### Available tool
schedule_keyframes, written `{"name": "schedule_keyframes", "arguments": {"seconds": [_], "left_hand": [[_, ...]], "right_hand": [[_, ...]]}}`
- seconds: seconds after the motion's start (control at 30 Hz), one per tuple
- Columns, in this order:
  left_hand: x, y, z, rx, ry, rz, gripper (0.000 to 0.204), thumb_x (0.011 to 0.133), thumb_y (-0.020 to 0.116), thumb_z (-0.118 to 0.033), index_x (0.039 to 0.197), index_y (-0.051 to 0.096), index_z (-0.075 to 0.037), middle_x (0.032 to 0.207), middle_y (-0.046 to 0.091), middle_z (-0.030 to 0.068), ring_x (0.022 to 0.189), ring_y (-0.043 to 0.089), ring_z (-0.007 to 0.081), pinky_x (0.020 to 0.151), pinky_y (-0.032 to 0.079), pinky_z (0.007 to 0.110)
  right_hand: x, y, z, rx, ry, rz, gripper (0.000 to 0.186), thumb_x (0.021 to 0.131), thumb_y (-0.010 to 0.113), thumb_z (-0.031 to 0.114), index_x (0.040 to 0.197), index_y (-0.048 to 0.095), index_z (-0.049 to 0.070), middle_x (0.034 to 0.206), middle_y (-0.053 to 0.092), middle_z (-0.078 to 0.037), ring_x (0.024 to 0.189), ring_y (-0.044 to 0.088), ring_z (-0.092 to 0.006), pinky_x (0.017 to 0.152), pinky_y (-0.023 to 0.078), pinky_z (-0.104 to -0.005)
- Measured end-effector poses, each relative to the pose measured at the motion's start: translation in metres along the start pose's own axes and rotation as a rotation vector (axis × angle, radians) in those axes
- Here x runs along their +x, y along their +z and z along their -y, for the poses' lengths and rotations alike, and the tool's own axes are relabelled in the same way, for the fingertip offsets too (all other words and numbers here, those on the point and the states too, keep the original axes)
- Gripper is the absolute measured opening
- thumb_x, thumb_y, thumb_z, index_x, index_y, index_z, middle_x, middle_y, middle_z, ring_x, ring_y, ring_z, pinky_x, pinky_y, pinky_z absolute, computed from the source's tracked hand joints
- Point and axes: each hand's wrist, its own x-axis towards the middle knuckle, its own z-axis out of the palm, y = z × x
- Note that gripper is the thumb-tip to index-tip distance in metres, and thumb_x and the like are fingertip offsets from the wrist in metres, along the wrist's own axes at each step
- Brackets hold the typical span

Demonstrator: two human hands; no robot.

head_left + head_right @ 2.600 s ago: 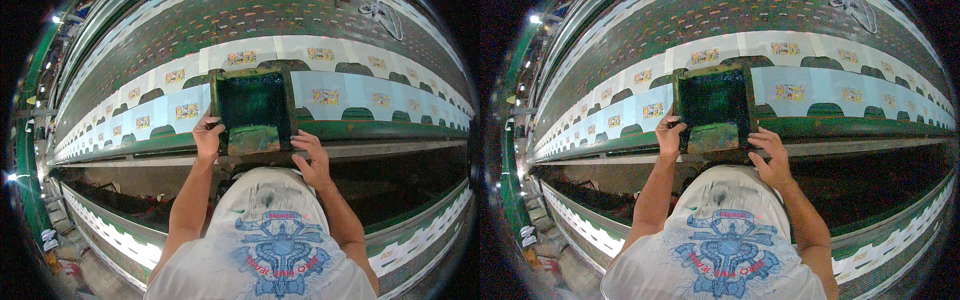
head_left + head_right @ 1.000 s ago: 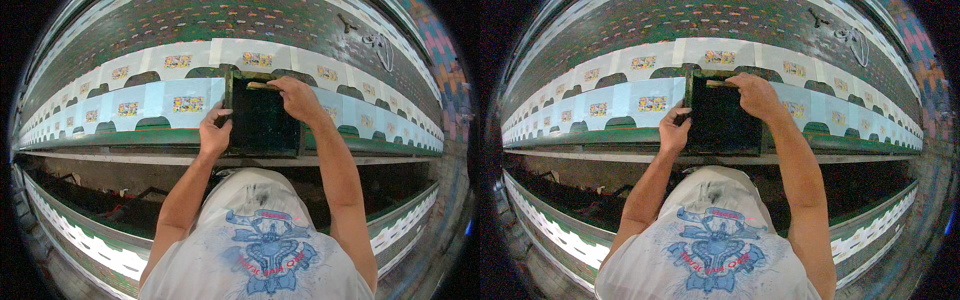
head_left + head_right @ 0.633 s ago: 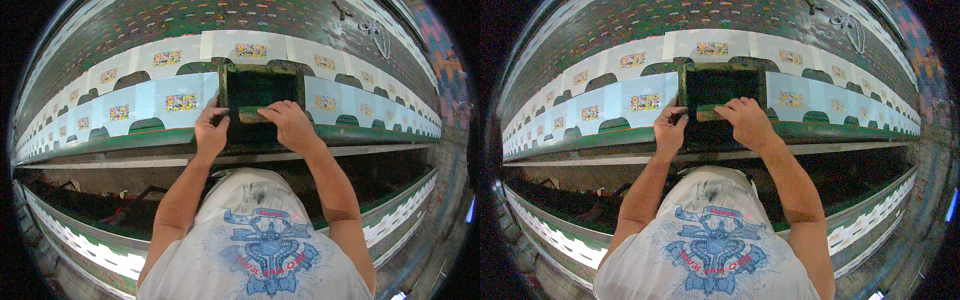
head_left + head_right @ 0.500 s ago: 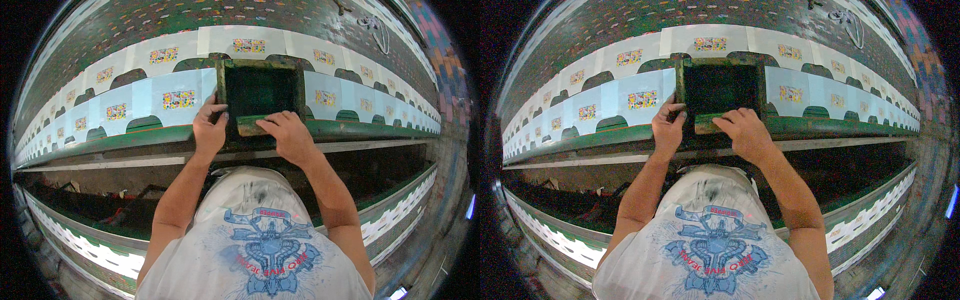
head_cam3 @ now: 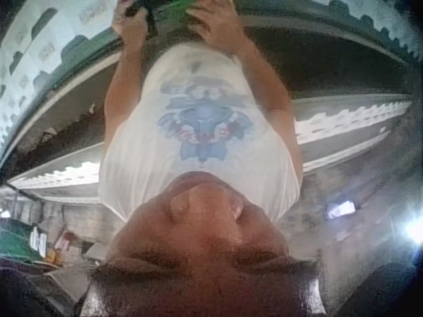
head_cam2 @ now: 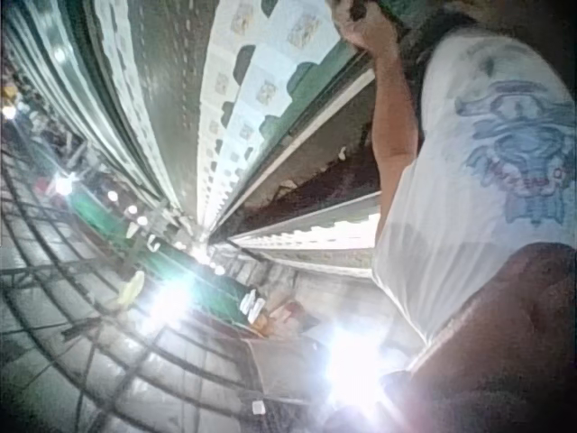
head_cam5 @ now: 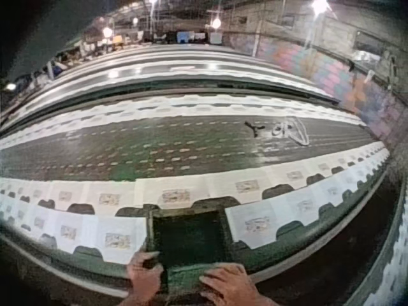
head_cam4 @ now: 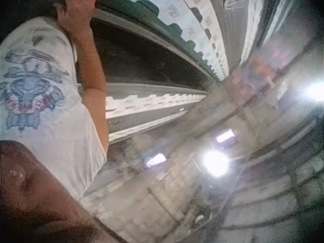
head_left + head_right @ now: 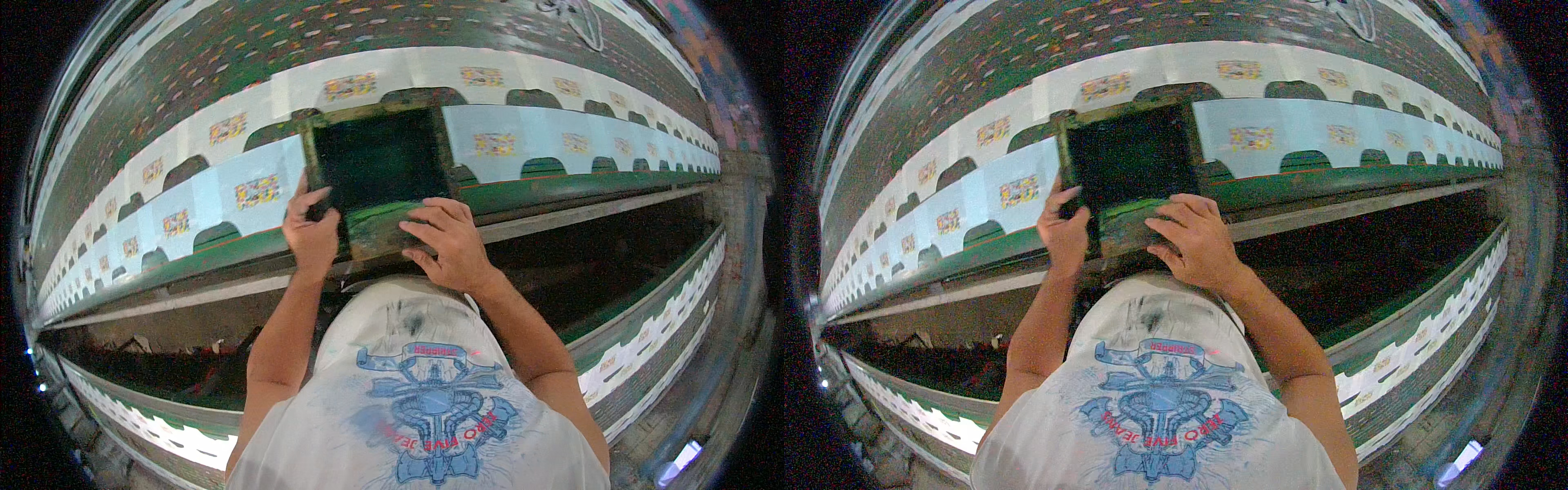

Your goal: The person holds a screen printing frame over a conveyor of printed sheets and repeatedly uses a squeegee to spread green ink across the screen. The person maintains steady pressure and motion while the conveyor moves the sheets beneath the frame.

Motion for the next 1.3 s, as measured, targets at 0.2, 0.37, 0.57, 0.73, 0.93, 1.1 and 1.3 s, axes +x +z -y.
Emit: {"name": "schedule_keyframes", "arguments": {"seconds": [0.2, 0.37, 0.57, 0.73, 0.93, 1.1, 1.3], "left_hand": [[-0.002, 0.038, -0.043, -0.139, 0.002, -0.031, 0.032, 0.082, 0.074, 0.014, 0.109, 0.077, -0.003, 0.171, 0.053, 0.0285, 0.15, 0.058, 0.0301, 0.123, 0.042, 0.042], [-0.015, 0.118, -0.05, -0.11, 0.074, -0.04, 0.03, 0.083, 0.075, 0.013, 0.108, 0.075, -0.003, 0.169, 0.054, 0.0298, 0.153, 0.056, 0.0323, 0.126, 0.04, 0.044], [-0.031, 0.205, -0.062, -0.206, -0.054, -0.023, 0.028, 0.083, 0.073, 0.015, 0.105, 0.076, -0.002, 0.17, 0.053, 0.0288, 0.155, 0.055, 0.0338, 0.128, 0.038, 0.044], [-0.034, 0.231, -0.071, -0.224, -0.056, -0.015, 0.032, 0.08, 0.072, 0.02, 0.105, 0.072, 0.0, 0.171, 0.051, 0.0301, 0.156, 0.054, 0.0341, 0.127, 0.041, 0.044], [-0.033, 0.231, -0.075, -0.342, -0.154, -0.013, 0.031, 0.079, 0.071, 0.02, 0.103, 0.074, 0.002, 0.173, 0.046, 0.0331, 0.162, 0.047, 0.0346, 0.129, 0.038, 0.043], [-0.035, 0.231, -0.074, -0.354, -0.16, -0.012, 0.03, 0.079, 0.07, 0.021, 0.102, 0.073, 0.001, 0.173, 0.047, 0.0306, 0.161, 0.048, 0.0336, 0.129, 0.039, 0.043], [-0.034, 0.232, -0.076, -0.313, -0.184, -0.017, 0.029, 0.079, 0.07, 0.021, 0.099, 0.073, 0.0, 0.173, 0.049, 0.0274, 0.16, 0.05, 0.033, 0.129, 0.04, 0.044]], "right_hand": [[-0.058, -0.014, -0.061, 0.318, 0.395, -0.332, 0.038, 0.094, 0.084, 0.013, 0.13, 0.078, 0.008, 0.138, 0.075, -0.015, 0.137, 0.066, -0.0369, 0.119, 0.049, -0.0506], [-0.091, -0.06, -0.117, 0.406, 0.441, -0.405, 0.034, 0.094, 0.081, 0.005, 0.128, 0.08, 0.005, 0.136, 0.078, -0.016, 0.136, 0.069, -0.0344, 0.121, 0.049, -0.0466], [-0.132, -0.101, -0.182, 0.413, 0.385, -0.429, 0.039, 0.092, 0.082, 0.002, 0.131, 0.079, 0.007, 0.136, 0.078, -0.014, 0.143, 0.064, -0.0396, 0.124, 0.046, -0.0522], [-0.148, -0.124, -0.213, 0.462, 0.334, -0.364, 0.037, 0.094, 0.08, 0.004, 0.131, 0.078, 0.007, 0.139, 0.077, -0.015, 0.145, 0.062, -0.0398, 0.125, 0.044, -0.0537], [-0.151, -0.14, -0.226, 0.49, 0.258, -0.288, 0.035, 0.094, 0.082, 0.01, 0.129, 0.079, 0.008, 0.137, 0.077, -0.014, 0.145, 0.061, -0.041, 0.124, 0.045, -0.0555], [-0.148, -0.148, -0.231, 0.448, 0.211, -0.263, 0.035, 0.093, 0.082, 0.006, 0.128, 0.079, 0.009, 0.136, 0.077, -0.014, 0.143, 0.062, -0.0419, 0.122, 0.047, -0.0549], [-0.129, -0.161, -0.223, 0.258, 0.005, -0.214, 0.036, 0.088, 0.083, 0.001, 0.124, 0.08, 0.009, 0.131, 0.077, -0.013, 0.135, 0.066, -0.0413, 0.115, 0.053, -0.0539]]}}
